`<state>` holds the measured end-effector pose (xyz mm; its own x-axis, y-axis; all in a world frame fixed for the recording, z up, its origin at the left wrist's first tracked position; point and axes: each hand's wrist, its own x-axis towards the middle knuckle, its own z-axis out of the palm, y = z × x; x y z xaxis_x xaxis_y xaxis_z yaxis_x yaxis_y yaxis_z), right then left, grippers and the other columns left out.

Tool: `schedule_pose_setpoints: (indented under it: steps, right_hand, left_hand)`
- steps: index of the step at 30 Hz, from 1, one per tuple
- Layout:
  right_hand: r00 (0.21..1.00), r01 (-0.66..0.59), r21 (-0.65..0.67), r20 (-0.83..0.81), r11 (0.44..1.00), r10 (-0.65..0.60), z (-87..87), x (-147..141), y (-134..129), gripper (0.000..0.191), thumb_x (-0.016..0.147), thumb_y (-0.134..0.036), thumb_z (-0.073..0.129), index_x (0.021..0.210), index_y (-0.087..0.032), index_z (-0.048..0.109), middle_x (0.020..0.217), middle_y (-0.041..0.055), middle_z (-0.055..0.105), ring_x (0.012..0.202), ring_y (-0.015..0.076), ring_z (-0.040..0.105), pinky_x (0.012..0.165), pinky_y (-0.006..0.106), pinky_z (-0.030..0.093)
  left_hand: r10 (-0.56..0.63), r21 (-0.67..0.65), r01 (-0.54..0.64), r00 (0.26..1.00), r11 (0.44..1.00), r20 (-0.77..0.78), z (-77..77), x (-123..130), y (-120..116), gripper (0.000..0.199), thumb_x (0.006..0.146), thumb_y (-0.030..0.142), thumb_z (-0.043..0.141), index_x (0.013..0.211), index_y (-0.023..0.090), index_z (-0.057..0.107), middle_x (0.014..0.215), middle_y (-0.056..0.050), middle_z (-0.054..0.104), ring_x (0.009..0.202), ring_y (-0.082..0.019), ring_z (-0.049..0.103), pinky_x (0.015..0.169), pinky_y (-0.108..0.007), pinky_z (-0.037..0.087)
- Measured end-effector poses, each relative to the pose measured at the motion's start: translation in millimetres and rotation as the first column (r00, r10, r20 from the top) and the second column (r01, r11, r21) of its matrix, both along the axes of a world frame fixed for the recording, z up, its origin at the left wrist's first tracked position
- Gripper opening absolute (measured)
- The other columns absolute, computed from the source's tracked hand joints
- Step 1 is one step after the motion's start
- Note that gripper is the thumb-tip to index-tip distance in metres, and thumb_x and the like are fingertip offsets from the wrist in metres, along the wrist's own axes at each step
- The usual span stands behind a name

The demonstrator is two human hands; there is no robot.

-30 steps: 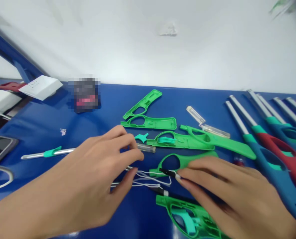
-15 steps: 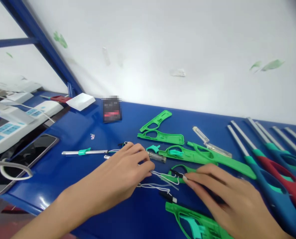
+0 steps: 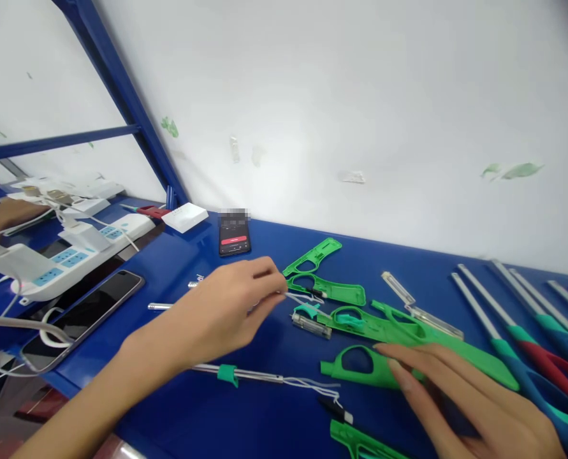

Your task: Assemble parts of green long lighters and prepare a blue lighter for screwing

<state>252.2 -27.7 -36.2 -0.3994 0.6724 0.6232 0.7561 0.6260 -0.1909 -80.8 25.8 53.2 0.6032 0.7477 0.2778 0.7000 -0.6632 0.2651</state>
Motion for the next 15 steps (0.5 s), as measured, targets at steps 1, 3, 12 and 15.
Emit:
schedule_pose_setpoints:
  steps: [1,3,12,15]
  right_hand:
    - [1.000,-0.014,0.003,-0.004,1.000,0.014,2.6,-1,0,0.024,0.107,-0.024,0.059,0.122,-0.030,0.078,0.110,-0.0019,0.088,0.089,0.0231,0.087,0.071,0.029,0.072]
    - [0.999,-0.036,0.009,-0.015,0.999,0.036,8.8,-3,1,0.024,0.106,-0.022,0.059,0.118,-0.028,0.079,0.106,-0.0015,0.088,0.084,0.0215,0.087,0.066,0.026,0.071]
    - [0.995,-0.078,0.083,0.062,0.994,0.073,10.0,-6,0,0.033,0.109,-0.020,0.053,0.107,-0.025,0.086,0.099,0.0009,0.089,0.081,0.0204,0.087,0.054,0.021,0.066]
    - [0.973,-0.140,0.100,0.200,0.985,0.118,12.3,-1,1,0.039,0.109,-0.015,0.047,0.110,-0.023,0.085,0.105,0.0011,0.089,0.085,0.0238,0.088,0.060,0.028,0.069]
  left_hand:
    - [0.023,-0.009,-0.022,1.000,1.000,0.016,1.0,-5,6,0.024,0.112,0.020,0.051,0.110,0.019,0.075,0.107,-0.006,0.072,0.089,-0.018,0.071,0.078,-0.031,0.054]
    - [0.058,-0.038,-0.057,0.998,0.998,0.024,0.5,-16,21,0.022,0.111,0.022,0.052,0.108,0.020,0.074,0.107,-0.006,0.074,0.094,-0.019,0.072,0.085,-0.033,0.056]
    - [0.120,-0.133,-0.130,0.989,0.983,-0.085,-31.8,-49,64,0.022,0.102,0.030,0.056,0.096,0.021,0.075,0.093,-0.006,0.079,0.083,-0.020,0.074,0.075,-0.031,0.056]
    - [0.121,-0.141,-0.137,0.986,0.980,-0.115,-38.3,-54,68,0.020,0.102,0.030,0.058,0.097,0.021,0.076,0.096,-0.006,0.080,0.087,-0.021,0.075,0.079,-0.032,0.057]
